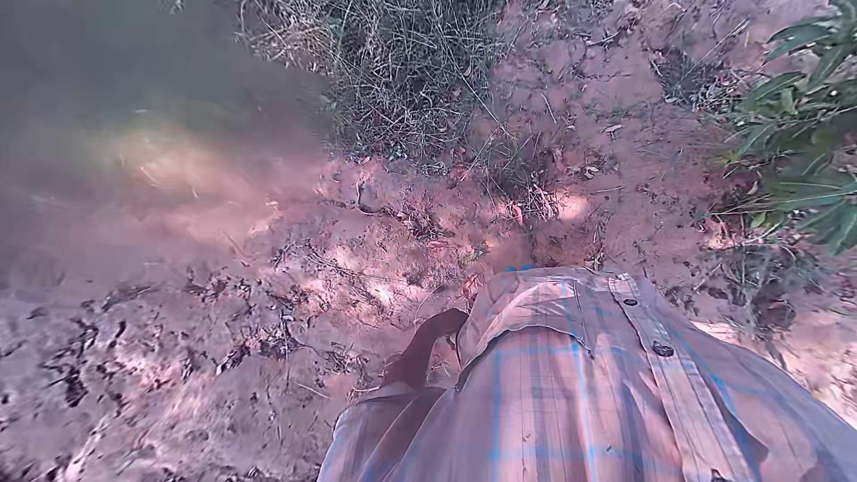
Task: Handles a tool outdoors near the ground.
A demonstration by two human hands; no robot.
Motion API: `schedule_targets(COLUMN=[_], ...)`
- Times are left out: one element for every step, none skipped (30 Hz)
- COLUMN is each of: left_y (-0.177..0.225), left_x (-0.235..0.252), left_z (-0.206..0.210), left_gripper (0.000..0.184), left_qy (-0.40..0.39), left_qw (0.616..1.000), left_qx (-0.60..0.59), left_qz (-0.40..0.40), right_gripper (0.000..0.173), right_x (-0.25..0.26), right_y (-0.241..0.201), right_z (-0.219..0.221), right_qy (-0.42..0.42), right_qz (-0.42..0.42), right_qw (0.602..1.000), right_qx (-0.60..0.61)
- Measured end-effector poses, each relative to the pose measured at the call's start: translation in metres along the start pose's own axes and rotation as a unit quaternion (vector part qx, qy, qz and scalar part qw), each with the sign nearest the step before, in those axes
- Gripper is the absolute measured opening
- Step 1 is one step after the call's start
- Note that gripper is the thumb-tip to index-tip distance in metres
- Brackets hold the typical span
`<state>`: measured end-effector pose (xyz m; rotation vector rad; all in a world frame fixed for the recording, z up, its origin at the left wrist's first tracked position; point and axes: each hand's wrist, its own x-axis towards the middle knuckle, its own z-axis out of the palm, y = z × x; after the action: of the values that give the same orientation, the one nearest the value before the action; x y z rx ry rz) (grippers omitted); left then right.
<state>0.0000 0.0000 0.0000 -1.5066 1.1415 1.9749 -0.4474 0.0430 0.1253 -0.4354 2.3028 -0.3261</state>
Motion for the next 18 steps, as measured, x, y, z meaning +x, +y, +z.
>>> schedule_targets(left_y=[-0.003,-0.010,-0.022,-0.030,-0.034,-0.036,-0.039,-0.046,-0.054,-0.063,-0.066,-0.067,-0.071,-0.074,-0.076,-0.074,-0.074,-0.070], left_x=[-0.001,0.003,0.012,0.016,0.018,0.018,0.017,0.018,0.019,0.019,0.018,0.020,0.016,0.008,0.002,-0.006,-0.013,-0.017], left_z=[0.005,0.010,0.017,0.022,0.027,0.030,0.033,0.035,0.037,0.042,0.045,0.047,0.053,0.059,0.063,0.065,0.065,0.063], left_gripper=[0.038,0.039,0.041,0.040,0.040,0.040,0.040,0.041,0.042,0.041,0.038,0.036,0.038,0.039,0.039,0.039,0.039,0.039], left_qy=[-0.002,-0.004,0.003,0.007,0.015,0.028,0.046,0.063,0.079,0.092,0.103,0.112,0.126,0.136,0.139,0.141,0.135,0.129], left_qw=[1.000,0.999,0.997,0.994,0.992,0.989,0.987,0.986,0.985,0.985,0.986,0.987,0.981,0.971,0.964,0.956,0.954,0.958], left_qx=[-0.016,-0.039,-0.065,-0.089,-0.109,-0.124,-0.129,-0.131,-0.134,-0.129,-0.106,-0.074,-0.083,-0.105,-0.116,-0.133,-0.134,-0.112], left_qz=[-0.012,-0.030,-0.044,-0.057,-0.069,-0.078,-0.087,-0.082,-0.074,-0.071,-0.073,-0.089,-0.125,-0.164,-0.193,-0.218,-0.230,-0.232], right_gripper=[0.030,0.035,0.040,0.046,0.049,0.047,0.045,0.044,0.046,0.045,0.046,0.047,0.046,0.044,0.042,0.038,0.037,0.037], right_x=[0.038,0.071,0.093,0.107,0.120,0.137,0.158,0.170,0.172,0.177,0.187,0.199,0.217,0.237,0.254,0.270,0.287,0.300], right_y=[0.028,0.040,0.036,0.023,0.011,0.005,0.003,-0.007,-0.028,-0.045,-0.060,-0.083,-0.097,-0.106,-0.123,-0.139,-0.155,-0.170], right_z=[-0.007,-0.013,-0.018,-0.020,-0.020,-0.015,-0.007,0.000,0.005,0.013,0.021,0.029,0.039,0.051,0.060,0.068,0.077,0.084], right_qy=[-0.009,-0.025,-0.055,-0.080,-0.095,-0.098,-0.102,-0.111,-0.136,-0.143,-0.142,-0.156,-0.175,-0.194,-0.222,-0.250,-0.277,-0.302], right_qz=[-0.045,-0.071,-0.072,-0.057,-0.053,-0.065,-0.085,-0.098,-0.088,-0.082,-0.097,-0.114,-0.133,-0.155,-0.165,-0.170,-0.172,-0.177], right_qw=[0.997,0.985,0.972,0.967,0.966,0.967,0.967,0.964,0.960,0.958,0.954,0.946,0.939,0.932,0.924,0.914,0.902,0.886], right_qx=[-0.068,-0.154,-0.219,-0.235,-0.235,-0.225,-0.220,-0.220,-0.227,-0.237,-0.247,-0.260,-0.266,-0.264,-0.264,-0.270,-0.283,-0.303])
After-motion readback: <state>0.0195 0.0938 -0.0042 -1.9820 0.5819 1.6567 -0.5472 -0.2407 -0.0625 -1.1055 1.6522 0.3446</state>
